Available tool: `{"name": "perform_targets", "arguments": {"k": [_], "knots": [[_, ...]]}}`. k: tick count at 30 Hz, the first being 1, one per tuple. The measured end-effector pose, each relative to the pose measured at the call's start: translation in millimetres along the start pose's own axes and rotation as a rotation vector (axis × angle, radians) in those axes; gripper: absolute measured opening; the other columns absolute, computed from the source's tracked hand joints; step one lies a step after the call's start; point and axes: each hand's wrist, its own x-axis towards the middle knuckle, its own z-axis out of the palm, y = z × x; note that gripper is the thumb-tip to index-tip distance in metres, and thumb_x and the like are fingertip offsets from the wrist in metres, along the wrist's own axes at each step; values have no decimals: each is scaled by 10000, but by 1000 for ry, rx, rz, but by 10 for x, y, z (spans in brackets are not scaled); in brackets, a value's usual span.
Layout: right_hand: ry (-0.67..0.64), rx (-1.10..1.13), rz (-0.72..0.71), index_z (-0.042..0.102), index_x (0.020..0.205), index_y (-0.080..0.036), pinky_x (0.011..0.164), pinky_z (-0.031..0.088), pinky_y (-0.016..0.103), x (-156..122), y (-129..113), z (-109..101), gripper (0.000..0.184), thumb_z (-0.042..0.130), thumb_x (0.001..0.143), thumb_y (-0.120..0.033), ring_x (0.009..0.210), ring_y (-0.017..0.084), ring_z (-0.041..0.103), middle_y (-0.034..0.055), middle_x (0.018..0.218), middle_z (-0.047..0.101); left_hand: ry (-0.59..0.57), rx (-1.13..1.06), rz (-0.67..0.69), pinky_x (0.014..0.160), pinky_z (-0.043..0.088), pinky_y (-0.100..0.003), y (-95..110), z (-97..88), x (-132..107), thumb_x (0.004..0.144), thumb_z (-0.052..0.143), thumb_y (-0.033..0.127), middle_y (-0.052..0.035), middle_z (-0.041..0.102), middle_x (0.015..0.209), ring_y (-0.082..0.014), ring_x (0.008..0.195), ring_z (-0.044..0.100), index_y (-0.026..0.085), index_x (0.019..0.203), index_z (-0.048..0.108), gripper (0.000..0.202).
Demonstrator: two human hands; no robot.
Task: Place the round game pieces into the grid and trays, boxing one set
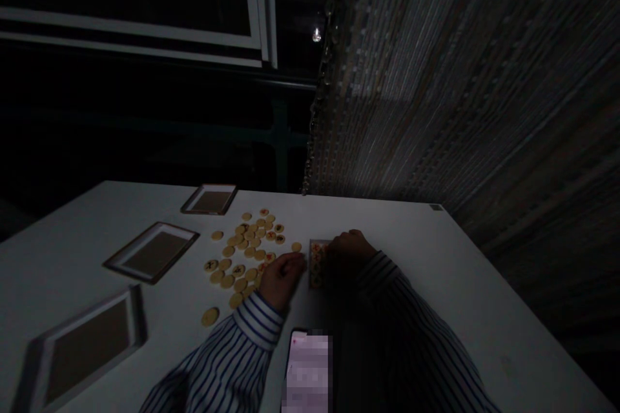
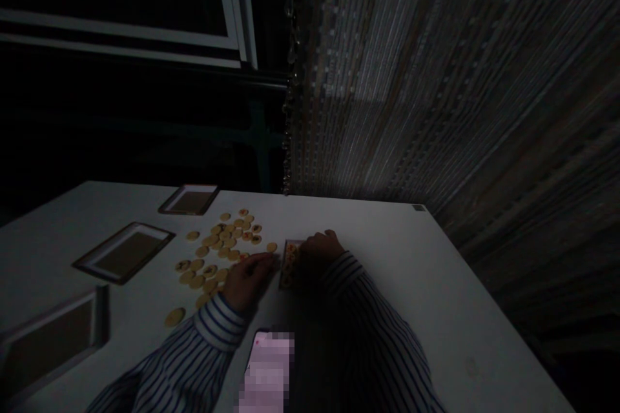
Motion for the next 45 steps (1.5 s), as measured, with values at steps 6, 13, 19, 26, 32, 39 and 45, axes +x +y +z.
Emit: {"name": "perform_targets", "arguments": {"k": [6,13,19,26,32,39,45], "knots": [[-11,9,4,642,859,-225,798,309,391,1,-14,-17,287,418,792,-392,911,229,559,79,942,646,2,-15,-23,628,512,-295,29,7,-13,622,588,341,-52,700,692,-180,668,637,141,779,658,264],[-1,27,4,640,889,-249,813,305,376,-10,-17,2,269,442,782,-396,917,219,550,68,943,645,-1,0,2,624,511,-296,1,7,-8,627,588,360,-59,700,705,-187,679,640,141,779,660,277],[20,8,-6,639,875,-245,813,307,385,-27,-21,0,270,426,787,-387,900,217,555,66,920,652,5,39,12,644,509,-302,-10,-1,-13,626,591,348,-61,699,715,-186,685,637,143,786,667,271],[12,18,6,640,889,-255,817,309,386,-18,-28,-2,257,444,779,-380,917,219,558,64,940,651,-20,21,8,643,505,-300,-62,16,-9,636,587,352,-61,698,719,-184,689,635,138,811,659,286],[-7,4,-1,629,926,-258,823,310,391,-12,-8,-4,266,451,776,-389,932,223,553,69,966,643,-15,-20,-25,599,501,-284,-25,24,-12,617,590,367,-48,689,682,-185,690,633,145,779,656,282],[48,50,15,595,1029,-274,870,283,398,-2,56,7,303,450,788,-387,985,220,519,54,1045,622,-27,-46,-10,634,504,-293,-36,25,-15,612,597,376,-54,691,701,-183,690,631,141,777,656,293],[108,54,13,605,1016,-250,854,302,363,-13,86,-34,292,428,800,-334,979,208,522,52,1029,631,-51,0,26,648,505,-305,-55,23,-24,640,583,364,-59,691,712,-197,729,633,146,787,660,274]]}}
